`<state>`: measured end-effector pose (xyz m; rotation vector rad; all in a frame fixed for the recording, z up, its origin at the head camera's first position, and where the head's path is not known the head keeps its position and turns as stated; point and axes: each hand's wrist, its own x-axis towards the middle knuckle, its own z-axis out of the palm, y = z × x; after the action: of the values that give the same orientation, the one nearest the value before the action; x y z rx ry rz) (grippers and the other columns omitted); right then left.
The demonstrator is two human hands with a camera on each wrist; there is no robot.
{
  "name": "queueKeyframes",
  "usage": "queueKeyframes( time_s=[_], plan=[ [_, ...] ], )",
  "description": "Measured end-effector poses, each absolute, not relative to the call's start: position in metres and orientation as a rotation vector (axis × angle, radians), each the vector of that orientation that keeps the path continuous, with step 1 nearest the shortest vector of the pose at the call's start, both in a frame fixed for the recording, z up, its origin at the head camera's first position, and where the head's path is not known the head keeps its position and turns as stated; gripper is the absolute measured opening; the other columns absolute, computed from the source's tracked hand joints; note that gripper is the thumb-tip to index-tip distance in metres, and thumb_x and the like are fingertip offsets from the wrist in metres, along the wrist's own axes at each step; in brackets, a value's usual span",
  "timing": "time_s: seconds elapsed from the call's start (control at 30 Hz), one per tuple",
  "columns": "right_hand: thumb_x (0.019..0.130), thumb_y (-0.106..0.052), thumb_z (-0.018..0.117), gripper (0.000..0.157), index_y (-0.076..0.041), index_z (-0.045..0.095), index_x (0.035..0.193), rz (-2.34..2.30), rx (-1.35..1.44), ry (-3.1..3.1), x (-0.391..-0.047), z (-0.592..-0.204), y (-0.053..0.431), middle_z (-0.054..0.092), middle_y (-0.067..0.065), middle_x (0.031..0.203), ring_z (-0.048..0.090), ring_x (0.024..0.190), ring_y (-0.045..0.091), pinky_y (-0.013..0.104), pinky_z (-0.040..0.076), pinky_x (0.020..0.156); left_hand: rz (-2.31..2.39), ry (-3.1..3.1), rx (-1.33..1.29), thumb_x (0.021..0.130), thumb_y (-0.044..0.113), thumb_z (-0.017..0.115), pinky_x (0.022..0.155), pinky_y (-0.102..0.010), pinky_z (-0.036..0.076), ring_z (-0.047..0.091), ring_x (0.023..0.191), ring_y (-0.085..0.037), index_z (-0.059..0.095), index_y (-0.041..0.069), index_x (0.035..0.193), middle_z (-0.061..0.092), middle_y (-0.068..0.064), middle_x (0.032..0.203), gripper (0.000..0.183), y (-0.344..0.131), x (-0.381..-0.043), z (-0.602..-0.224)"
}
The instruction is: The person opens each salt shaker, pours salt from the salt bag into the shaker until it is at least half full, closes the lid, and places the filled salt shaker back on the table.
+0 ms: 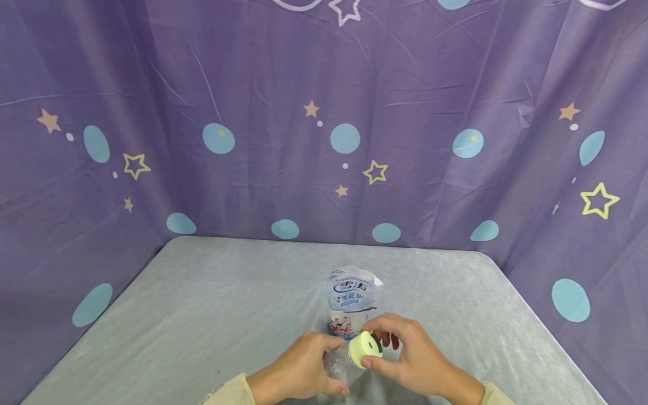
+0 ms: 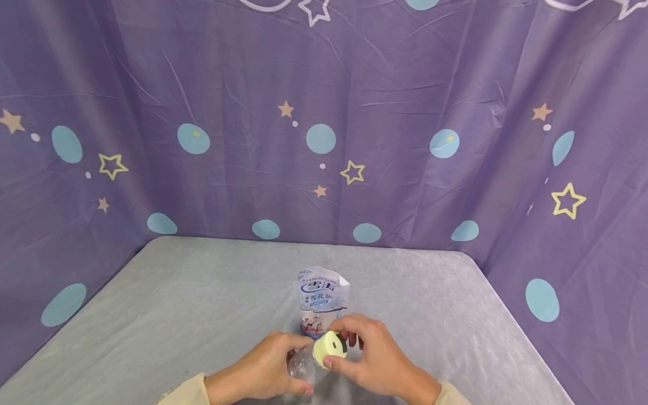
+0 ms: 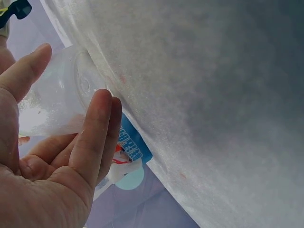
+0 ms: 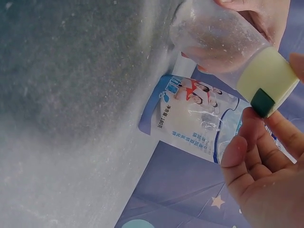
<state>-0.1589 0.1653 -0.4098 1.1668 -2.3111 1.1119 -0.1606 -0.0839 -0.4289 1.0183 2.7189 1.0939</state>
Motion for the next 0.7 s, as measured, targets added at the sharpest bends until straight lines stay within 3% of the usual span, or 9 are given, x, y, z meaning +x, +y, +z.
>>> queueKeyframes(
  time_s=[0.3, 0.53, 0.7],
  plan=[
    [0.083, -0.017, 0.086, 0.047, -0.024, 0.067, 0.125, 1.138, 1.242, -2.309, -0.1581, -0.4067, 0.1674, 0.066, -0.011, 0.101, 0.056, 0.079, 0.009, 0.025, 0.049, 0.065, 1.093, 2.718, 1.009, 0.065, 0.032, 0.098, 0.067, -0.017, 0.048, 0.057, 0.076, 0.005, 0.076, 0.018, 0.115, 0.070, 0.018, 0.095, 0.057, -0.0838, -0.1598, -0.4283],
    [0.073, -0.002, 0.085, 0.065, -0.026, 0.064, 0.131, 1.138, 1.333, -2.276, -0.1591, -0.4042, 0.1676, 0.066, -0.011, 0.112, 0.055, 0.084, 0.006, 0.025, 0.049, 0.068, 1.082, 2.720, 0.992, 0.065, 0.032, 0.098, 0.067, -0.017, 0.049, 0.057, 0.075, 0.005, 0.075, 0.015, 0.117, 0.071, 0.017, 0.095, 0.059, -0.0835, -0.1594, -0.4274],
    [0.074, -0.004, 0.086, 0.066, -0.025, 0.063, 0.132, 1.142, 1.330, -2.279, -0.1587, -0.4047, 0.1677, 0.065, -0.010, 0.114, 0.056, 0.085, 0.006, 0.024, 0.049, 0.068, 1.081, 2.724, 0.992, 0.065, 0.032, 0.098, 0.067, -0.016, 0.049, 0.057, 0.075, 0.005, 0.075, 0.015, 0.117, 0.071, 0.017, 0.095, 0.060, -0.0835, -0.1589, -0.4271]
  ],
)
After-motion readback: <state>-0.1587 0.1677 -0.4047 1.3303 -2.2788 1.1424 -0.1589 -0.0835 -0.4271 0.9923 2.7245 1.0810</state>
